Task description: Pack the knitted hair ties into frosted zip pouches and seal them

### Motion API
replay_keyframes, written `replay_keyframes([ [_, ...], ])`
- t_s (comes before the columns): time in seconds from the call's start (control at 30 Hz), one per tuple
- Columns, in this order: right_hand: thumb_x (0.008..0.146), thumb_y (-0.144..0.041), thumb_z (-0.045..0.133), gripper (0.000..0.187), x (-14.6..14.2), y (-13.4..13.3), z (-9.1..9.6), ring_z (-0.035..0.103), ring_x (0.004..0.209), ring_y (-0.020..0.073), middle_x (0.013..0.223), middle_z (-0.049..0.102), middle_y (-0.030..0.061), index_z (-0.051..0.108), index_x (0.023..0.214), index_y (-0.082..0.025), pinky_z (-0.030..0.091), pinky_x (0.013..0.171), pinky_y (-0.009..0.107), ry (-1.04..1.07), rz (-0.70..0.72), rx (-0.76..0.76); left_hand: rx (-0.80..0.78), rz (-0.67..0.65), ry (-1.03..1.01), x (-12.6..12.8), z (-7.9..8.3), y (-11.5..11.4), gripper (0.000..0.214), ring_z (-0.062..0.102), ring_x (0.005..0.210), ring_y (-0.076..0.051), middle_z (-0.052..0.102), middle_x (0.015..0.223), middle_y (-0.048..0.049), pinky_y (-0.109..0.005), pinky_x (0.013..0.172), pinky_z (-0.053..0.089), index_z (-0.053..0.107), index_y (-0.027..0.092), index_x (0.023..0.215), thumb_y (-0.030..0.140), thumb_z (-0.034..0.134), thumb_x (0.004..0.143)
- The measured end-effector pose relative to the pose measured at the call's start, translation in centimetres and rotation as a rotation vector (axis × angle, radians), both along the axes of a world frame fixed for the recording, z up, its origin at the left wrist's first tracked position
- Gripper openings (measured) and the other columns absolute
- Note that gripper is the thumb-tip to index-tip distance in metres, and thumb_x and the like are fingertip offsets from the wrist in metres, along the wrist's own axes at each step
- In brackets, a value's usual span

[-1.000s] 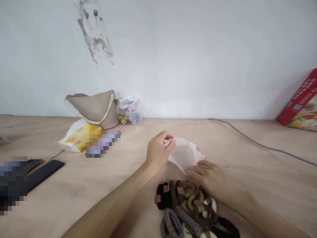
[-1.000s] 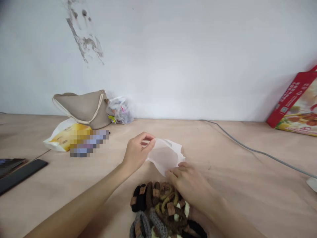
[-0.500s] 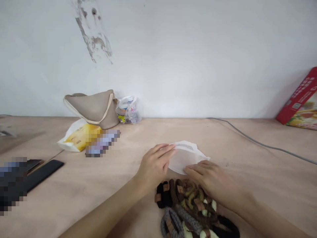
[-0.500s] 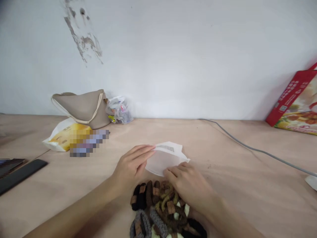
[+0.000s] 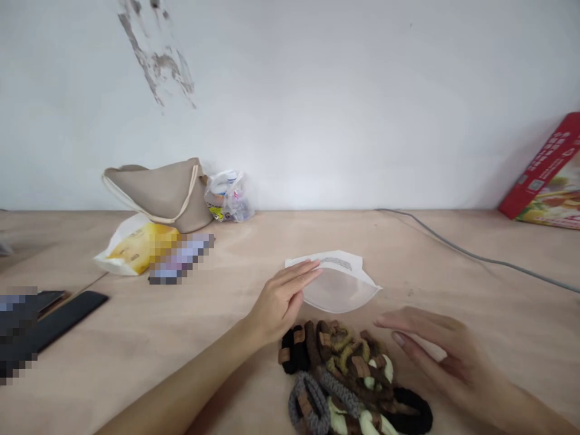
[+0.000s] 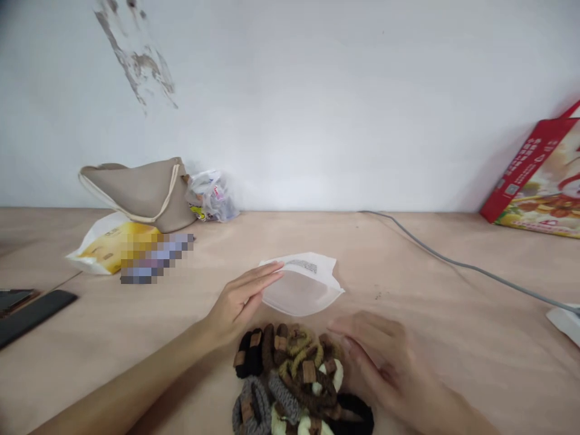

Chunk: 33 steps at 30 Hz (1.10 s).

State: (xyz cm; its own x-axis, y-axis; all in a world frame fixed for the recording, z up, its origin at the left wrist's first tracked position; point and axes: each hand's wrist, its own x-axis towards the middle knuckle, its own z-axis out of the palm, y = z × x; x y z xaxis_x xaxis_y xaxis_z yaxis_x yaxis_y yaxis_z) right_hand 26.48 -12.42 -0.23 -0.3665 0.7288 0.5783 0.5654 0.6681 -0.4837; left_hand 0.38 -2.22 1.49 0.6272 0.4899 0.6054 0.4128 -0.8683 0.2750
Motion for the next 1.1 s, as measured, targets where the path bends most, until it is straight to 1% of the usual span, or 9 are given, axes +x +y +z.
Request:
replay_keyframes([
  [0.13, 0.084, -0.006, 0.041, 0.042, 0.6, -0.7, -1.1, 0.061, 0.105, 0.0181, 0.114, 0.065, 0.0047, 0.053, 0.118, -0.029, 0.050, 0.088, 0.032, -0.098, 0.066, -0.059, 0.080, -0.002, 0.052, 0.0, -0.2, -0.1, 0.050, 0.044, 0.128, -0.017, 0.053, 0.134, -0.0054, -0.038, 0.106, 0.041, 0.048, 0.023, 0.131, 0.003, 0.034, 0.087],
  [0.23, 0.082, -0.003, 0.042, 0.044, 0.6, -0.1, -1.3, 0.055, 0.114, 0.0184, 0.120, 0.062, 0.0049, 0.055, 0.116, -0.028, 0.047, 0.093, 0.035, -0.248, 0.122, -0.076, 0.138, 0.014, 0.124, 0.0, 0.0, -0.3, 0.051, 0.040, 0.131, -0.018, 0.053, 0.134, -0.0057, -0.041, 0.107, 0.039, 0.045, 0.021, 0.132, 0.002, 0.034, 0.086],
  [0.43, 0.085, -0.006, 0.042, 0.034, 0.3, 0.3, -0.7, 0.061, 0.104, 0.0168, 0.116, 0.064, 0.0061, 0.058, 0.107, -0.025, 0.051, 0.086, 0.030, -0.364, 0.092, -0.089, 0.141, 0.035, 0.159, 0.0, 0.2, -0.6, 0.053, 0.038, 0.132, -0.018, 0.052, 0.135, -0.0054, -0.039, 0.107, 0.038, 0.042, 0.021, 0.135, 0.002, 0.034, 0.086],
  [0.57, 0.077, -0.002, 0.041, 0.048, 0.0, -0.8, 0.1, 0.060, 0.106, 0.0163, 0.117, 0.063, 0.0041, 0.051, 0.116, -0.028, 0.051, 0.086, 0.029, -0.250, 0.038, 0.039, 0.139, 0.027, 0.167, 0.1, 0.3, -0.6, 0.056, 0.039, 0.132, -0.018, 0.050, 0.136, -0.0052, -0.038, 0.107, 0.039, 0.039, 0.021, 0.136, 0.001, 0.033, 0.085],
  [0.63, 0.073, -0.002, 0.042, 0.051, -0.4, -1.2, 0.9, 0.059, 0.107, 0.0170, 0.113, 0.065, 0.0038, 0.048, 0.116, -0.028, 0.052, 0.086, 0.030, -0.196, 0.064, 0.128, 0.132, 0.025, 0.170, 0.1, 0.4, -0.6, 0.056, 0.038, 0.132, -0.018, 0.050, 0.137, -0.0051, -0.038, 0.107, 0.039, 0.039, 0.021, 0.136, 0.001, 0.033, 0.084],
  [0.73, 0.067, -0.002, 0.044, 0.047, -1.1, -1.4, 2.0, 0.062, 0.100, 0.0176, 0.107, 0.068, 0.0016, 0.055, 0.105, -0.027, 0.054, 0.080, 0.029, -0.328, 0.159, 0.199, 0.125, 0.021, 0.166, 0.1, 0.5, -0.7, 0.056, 0.038, 0.132, -0.018, 0.050, 0.137, -0.0056, -0.038, 0.108, 0.038, 0.041, 0.020, 0.135, 0.001, 0.033, 0.084],
  [0.87, 0.071, -0.005, 0.047, 0.040, -1.6, -0.9, 1.7, 0.064, 0.095, 0.0194, 0.109, 0.068, 0.0020, 0.060, 0.102, -0.026, 0.052, 0.080, 0.034, -0.529, 0.123, 0.224, 0.114, 0.030, 0.169, 0.1, 0.5, -0.7, 0.054, 0.038, 0.132, -0.018, 0.051, 0.136, -0.0057, -0.039, 0.108, 0.038, 0.044, 0.019, 0.133, 0.001, 0.033, 0.083],
  [1.0, 0.075, -0.006, 0.049, 0.034, -1.0, -1.2, 1.1, 0.064, 0.096, 0.0190, 0.109, 0.068, 0.0055, 0.060, 0.103, -0.023, 0.051, 0.082, 0.033, -0.488, 0.086, 0.244, 0.108, 0.037, 0.182, 0.1, 0.7, -0.9, 0.056, 0.039, 0.131, -0.019, 0.051, 0.136, -0.0047, -0.039, 0.107, 0.039, 0.044, 0.020, 0.133, 0.001, 0.034, 0.082],
  [1.1, 0.077, -0.007, 0.049, 0.039, -0.5, -1.6, 1.3, 0.060, 0.104, 0.0200, 0.117, 0.064, 0.0089, 0.055, 0.113, -0.022, 0.047, 0.089, 0.033, -0.398, 0.037, 0.316, 0.099, 0.032, 0.183, 0.1, 0.9, -1.0, 0.056, 0.039, 0.131, -0.020, 0.050, 0.137, -0.0055, -0.040, 0.106, 0.040, 0.044, 0.020, 0.133, 0.001, 0.035, 0.081],
])
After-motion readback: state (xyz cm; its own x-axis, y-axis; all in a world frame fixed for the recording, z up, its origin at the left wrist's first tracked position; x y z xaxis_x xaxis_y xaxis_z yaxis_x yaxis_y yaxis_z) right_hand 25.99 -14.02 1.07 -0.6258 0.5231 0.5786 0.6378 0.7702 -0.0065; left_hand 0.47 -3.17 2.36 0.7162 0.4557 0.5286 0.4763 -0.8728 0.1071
